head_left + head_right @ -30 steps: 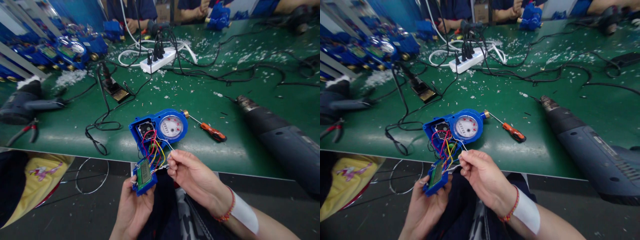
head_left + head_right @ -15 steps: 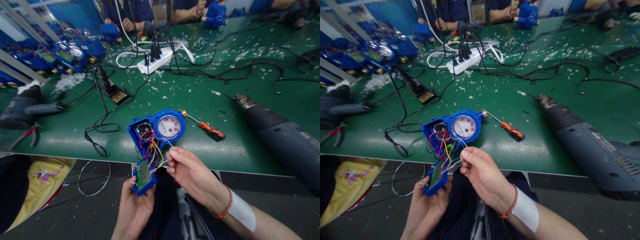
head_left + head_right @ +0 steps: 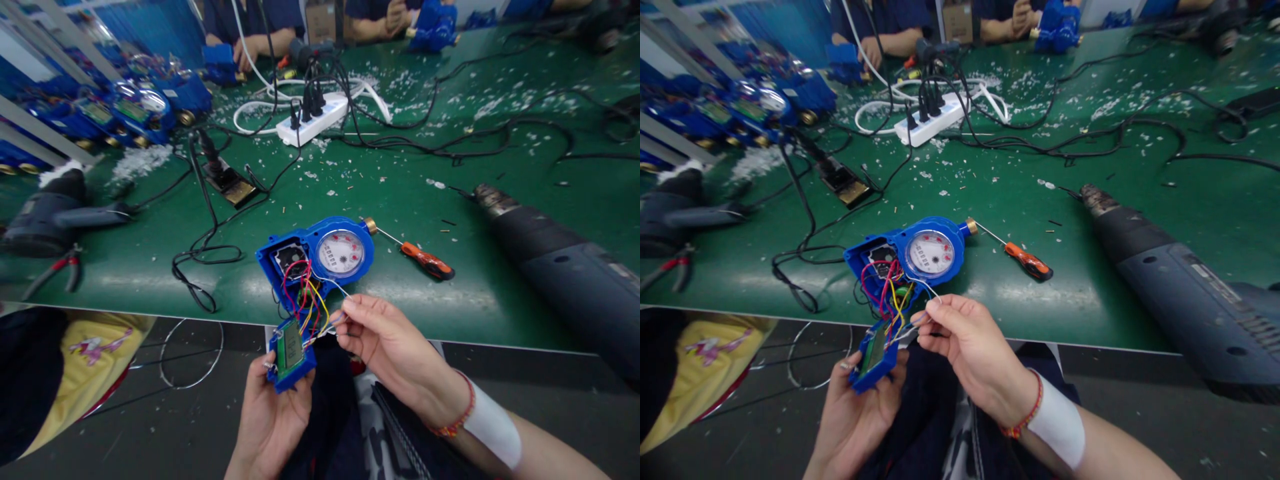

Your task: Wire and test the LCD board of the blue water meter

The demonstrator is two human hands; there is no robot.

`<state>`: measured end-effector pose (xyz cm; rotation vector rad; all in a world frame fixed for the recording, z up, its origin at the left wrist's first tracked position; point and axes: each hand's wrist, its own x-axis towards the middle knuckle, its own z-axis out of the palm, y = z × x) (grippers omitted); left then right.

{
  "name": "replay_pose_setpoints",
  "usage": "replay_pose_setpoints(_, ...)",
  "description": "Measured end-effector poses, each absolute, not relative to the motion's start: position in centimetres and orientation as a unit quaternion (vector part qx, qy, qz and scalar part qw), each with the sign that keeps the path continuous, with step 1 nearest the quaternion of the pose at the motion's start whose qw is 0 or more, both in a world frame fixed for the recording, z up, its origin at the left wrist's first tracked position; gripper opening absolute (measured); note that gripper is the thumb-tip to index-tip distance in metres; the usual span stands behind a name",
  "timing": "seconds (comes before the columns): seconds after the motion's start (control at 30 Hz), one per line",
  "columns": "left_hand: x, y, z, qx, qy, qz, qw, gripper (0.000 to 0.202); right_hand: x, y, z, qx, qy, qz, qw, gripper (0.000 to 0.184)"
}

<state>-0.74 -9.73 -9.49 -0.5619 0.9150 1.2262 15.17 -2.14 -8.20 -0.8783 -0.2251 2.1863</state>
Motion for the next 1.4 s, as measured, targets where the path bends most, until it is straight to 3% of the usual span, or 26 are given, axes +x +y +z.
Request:
replay_pose_setpoints(0.5,-0.8,-9.6,-9.6,-0.276,0.425,0.548,0.666,0.021,15.4,-2.3,-8.3,-0.326,-0.091,0.855,0.392,0.021)
replay_pose_setpoints(0.97,0.1,-10.4,-9.3,-0.093,0.481,0.658,0.573,0.024,15.2,-2.8,-9.2,-0.349,-0.256,0.821,0.373,0.027)
replay_pose_setpoints(1.23,0.6,-10.6,-9.4,0.034,0.489,0.652,0.579,0.036,14.6,-2.8,-9.7,-0.415,-0.284,0.795,0.340,0.037)
replay_pose_setpoints(1.4,0.7,-10.8,-10.0,0.088,0.521,0.650,0.546,0.041,14.4,-2.4,-10.5,-0.447,-0.307,0.757,0.364,0.036)
